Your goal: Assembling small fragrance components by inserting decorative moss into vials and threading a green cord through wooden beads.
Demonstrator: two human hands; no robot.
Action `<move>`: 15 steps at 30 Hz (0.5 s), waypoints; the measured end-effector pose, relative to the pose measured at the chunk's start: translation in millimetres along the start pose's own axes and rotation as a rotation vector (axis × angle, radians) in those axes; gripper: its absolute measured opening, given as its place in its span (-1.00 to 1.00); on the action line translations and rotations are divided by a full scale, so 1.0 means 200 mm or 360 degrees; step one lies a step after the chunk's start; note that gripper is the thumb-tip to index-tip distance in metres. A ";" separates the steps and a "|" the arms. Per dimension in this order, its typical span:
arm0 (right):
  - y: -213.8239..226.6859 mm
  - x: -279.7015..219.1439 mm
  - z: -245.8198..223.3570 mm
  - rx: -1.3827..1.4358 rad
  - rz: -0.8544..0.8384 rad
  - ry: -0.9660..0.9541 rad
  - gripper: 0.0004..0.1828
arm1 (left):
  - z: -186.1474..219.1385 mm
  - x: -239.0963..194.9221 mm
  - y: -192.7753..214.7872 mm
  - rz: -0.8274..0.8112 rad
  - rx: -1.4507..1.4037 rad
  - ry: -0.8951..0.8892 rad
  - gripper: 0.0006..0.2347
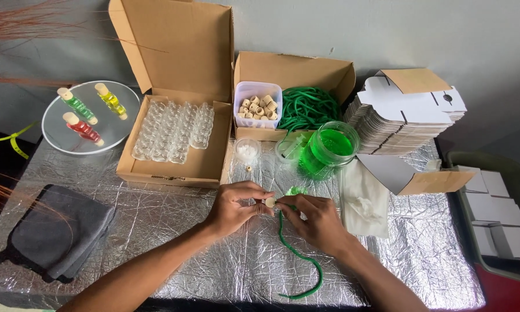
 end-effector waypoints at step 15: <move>-0.02 0.07 -0.03 0.0372 -0.0204 -0.0486 -0.93 | -0.02 -0.02 0.02 0.0080 -0.0127 0.0032 -0.83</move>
Point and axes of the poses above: each hand's wrist, its own x-axis towards the middle knuckle, its own y-axis out of the back of the hand, z = x × y, the point moved 5 cm from there along x, towards the middle knuckle, and after that the axes turned 11 degrees about -y, right-handed, at the moved point
